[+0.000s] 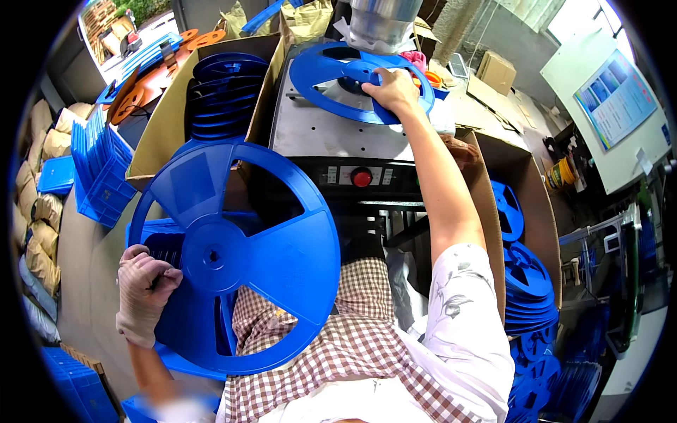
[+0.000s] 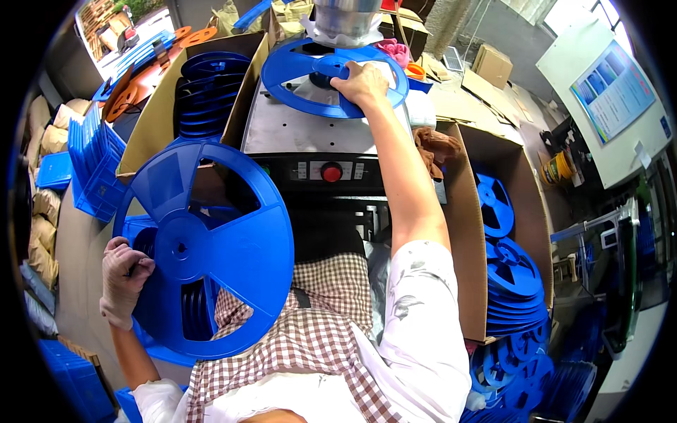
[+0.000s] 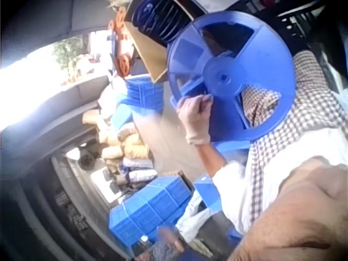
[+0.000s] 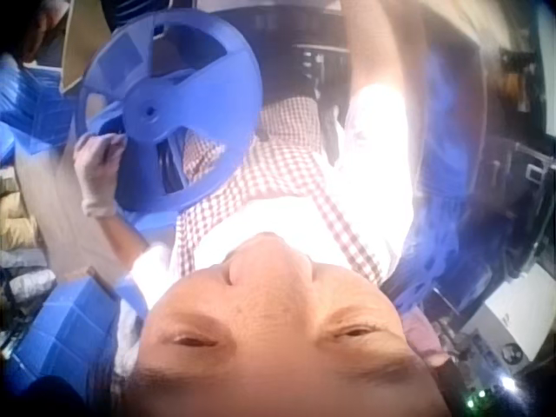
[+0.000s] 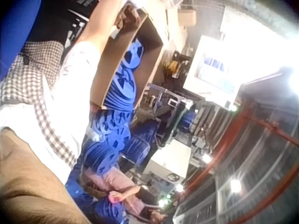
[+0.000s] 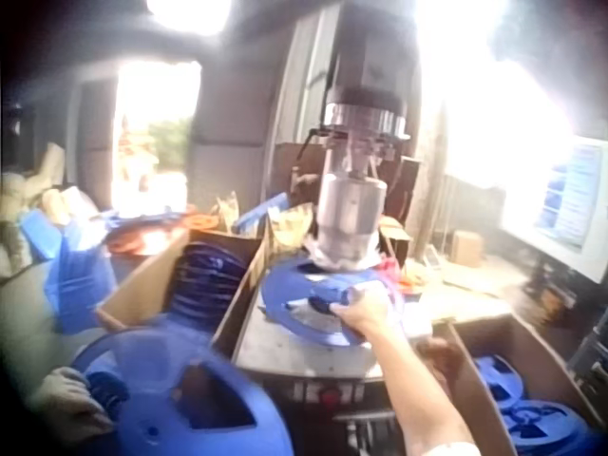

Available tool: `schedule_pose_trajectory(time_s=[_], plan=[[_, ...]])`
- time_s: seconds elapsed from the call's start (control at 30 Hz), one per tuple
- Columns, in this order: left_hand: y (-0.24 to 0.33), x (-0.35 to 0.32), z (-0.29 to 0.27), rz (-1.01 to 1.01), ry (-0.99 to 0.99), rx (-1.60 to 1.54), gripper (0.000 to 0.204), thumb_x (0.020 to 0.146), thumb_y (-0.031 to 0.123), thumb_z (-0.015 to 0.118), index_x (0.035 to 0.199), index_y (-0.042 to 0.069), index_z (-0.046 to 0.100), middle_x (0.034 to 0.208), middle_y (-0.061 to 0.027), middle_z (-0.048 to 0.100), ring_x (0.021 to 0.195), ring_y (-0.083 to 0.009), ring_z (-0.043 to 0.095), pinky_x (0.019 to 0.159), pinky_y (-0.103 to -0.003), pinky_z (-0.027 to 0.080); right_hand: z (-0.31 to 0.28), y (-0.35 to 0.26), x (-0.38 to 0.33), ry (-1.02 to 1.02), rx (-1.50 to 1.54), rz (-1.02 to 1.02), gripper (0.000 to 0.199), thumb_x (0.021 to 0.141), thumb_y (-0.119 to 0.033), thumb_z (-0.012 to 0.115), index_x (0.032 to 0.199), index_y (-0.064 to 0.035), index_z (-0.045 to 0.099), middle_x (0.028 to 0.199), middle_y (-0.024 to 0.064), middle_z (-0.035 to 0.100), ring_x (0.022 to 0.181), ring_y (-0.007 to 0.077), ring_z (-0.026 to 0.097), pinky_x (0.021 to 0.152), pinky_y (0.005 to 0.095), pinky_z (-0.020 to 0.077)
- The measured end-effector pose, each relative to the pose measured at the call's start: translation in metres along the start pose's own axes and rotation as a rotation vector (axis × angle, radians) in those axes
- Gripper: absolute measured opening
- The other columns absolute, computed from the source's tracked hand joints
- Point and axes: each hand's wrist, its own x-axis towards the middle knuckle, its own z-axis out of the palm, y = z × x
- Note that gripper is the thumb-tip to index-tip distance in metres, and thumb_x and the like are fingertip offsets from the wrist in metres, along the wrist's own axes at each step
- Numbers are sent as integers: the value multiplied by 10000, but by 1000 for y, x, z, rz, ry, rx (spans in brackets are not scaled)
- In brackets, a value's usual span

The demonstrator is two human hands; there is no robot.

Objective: The person repeatedly picks up blue plastic spools, places them on a machine, presses a button, and then removes them. The person stacks the processed spools into a blue crate. Another person is visible in the background handling similar spools.

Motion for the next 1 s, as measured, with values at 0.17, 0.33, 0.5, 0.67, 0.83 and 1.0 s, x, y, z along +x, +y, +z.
schedule_pose_trajectory(time_s=[0.17,0.33,0.5,0.67,0.83,1.0], plan=[[1,8,15,68,6,-15,113,640,47,688,583,88,599,544,-51,551,539,-211,506,858,-377,440,-4,11,-39,361,12,-290,478,851,-453,631,1238,-174,631,1217,177,585,1193,345,487,988,467,401],[7,31,32,178,-40,-64,118,629,52,722,593,90,616,548,-37,562,536,-217,520,863,-392,453,-15,-12,-218,-568,1294,-211,659,930,-357,618,1421,-11,347,1250,173,563,1165,241,542,1007,375,426],[27,75,52,349,101,2,221,669,92,766,869,118,676,731,-68,644,723,-222,619,903,-395,478,-15,-16,-283,-455,2004,217,585,937,-98,578,1434,-17,282,1007,202,674,873,242,690,805,333,570],[39,53,94,-383,234,-1026,504,768,233,784,1221,102,607,931,-76,690,900,-179,648,858,-325,530,-12,2,-329,-171,1985,130,581,957,-149,562,1451,-37,279,917,162,668,861,260,693,772,392,592],[23,36,86,-550,-17,-1201,668,784,445,757,1254,12,562,872,-67,691,756,-127,653,706,-222,545,-22,59,-296,33,1505,107,374,985,-233,538,1270,9,546,1034,103,642,921,212,656,774,326,538],[-2,64,64,-316,-181,-1018,613,872,486,635,1276,33,549,873,-115,710,780,-159,698,703,-266,588,20,191,-246,169,-77,308,510,813,-363,712,1223,-94,572,1133,199,600,1154,366,520,919,486,462]])
